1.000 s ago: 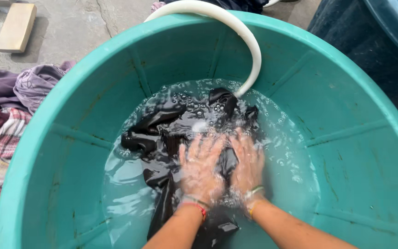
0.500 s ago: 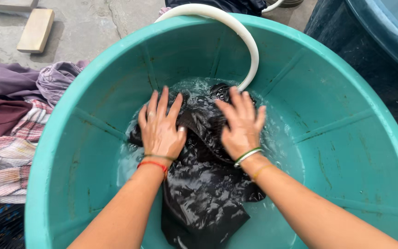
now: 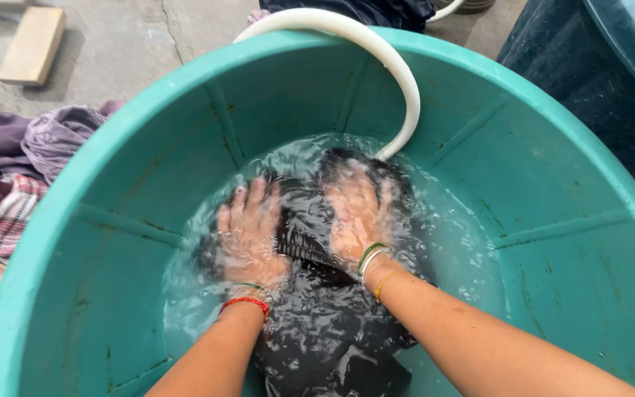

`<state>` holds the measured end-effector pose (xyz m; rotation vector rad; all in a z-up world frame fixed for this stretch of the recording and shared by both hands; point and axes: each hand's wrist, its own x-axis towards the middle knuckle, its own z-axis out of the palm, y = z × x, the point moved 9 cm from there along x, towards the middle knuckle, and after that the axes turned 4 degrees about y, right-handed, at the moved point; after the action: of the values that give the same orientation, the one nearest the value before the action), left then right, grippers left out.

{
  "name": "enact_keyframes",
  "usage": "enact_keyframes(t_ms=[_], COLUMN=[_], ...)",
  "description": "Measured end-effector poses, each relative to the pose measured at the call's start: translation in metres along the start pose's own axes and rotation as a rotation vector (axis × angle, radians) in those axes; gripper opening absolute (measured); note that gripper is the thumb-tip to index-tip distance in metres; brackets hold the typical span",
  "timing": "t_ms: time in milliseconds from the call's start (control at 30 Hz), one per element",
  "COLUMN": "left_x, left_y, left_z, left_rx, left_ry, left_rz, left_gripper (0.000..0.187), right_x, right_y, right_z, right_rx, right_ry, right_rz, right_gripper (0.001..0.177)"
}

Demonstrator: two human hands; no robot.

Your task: The person washes several pieces of clothing in a tub of water by hand, scrubbing them, wringing them out, and moving them to a pile.

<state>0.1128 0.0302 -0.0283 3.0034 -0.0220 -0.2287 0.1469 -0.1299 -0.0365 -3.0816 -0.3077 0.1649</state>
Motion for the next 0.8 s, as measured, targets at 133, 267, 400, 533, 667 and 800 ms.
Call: enact_keyframes(t_ms=[133, 267, 400, 533, 667, 800], left_x=[-0.005, -0.013, -0.042, -0.086, -0.111, -0.103], left_y=[0.002, 0.005, 0.034, 0.083, 0.085, 0.08], left_z=[0.001, -0.016, -0.037, -0.061, -0.053, -0.027], left_rx=[-0.089, -0.221, -0.391, -0.47, -0.468, -0.409], left_ry=[0.1, 0.307, 0.391, 0.471, 0.418, 0.365], left_rz=[0.025, 0.09, -0.057, 0.172, 0.264, 0.264], left_gripper=[0.109, 0.077, 0.067, 0.069, 0.095, 0.102], right_x=[-0.008, -0.014, -0.057, -0.118, -0.139, -0.128], right_y=[-0.003, -0.006, 0.004, 0.005, 0.001, 0.011], right_z=[-0.015, -0.026, -0.047, -0.064, -0.054, -0.026], right_rx=[0.069, 0.181, 0.358, 0.389, 0.292, 0.328], right_ry=[0.207, 0.175, 0.248, 0.346, 0.329, 0.369], right_rz=[-0.067, -0.066, -0.001, 0.043, -0.026, 0.014], right_gripper=[0.074, 0.07, 0.039, 0.057, 0.079, 0.086])
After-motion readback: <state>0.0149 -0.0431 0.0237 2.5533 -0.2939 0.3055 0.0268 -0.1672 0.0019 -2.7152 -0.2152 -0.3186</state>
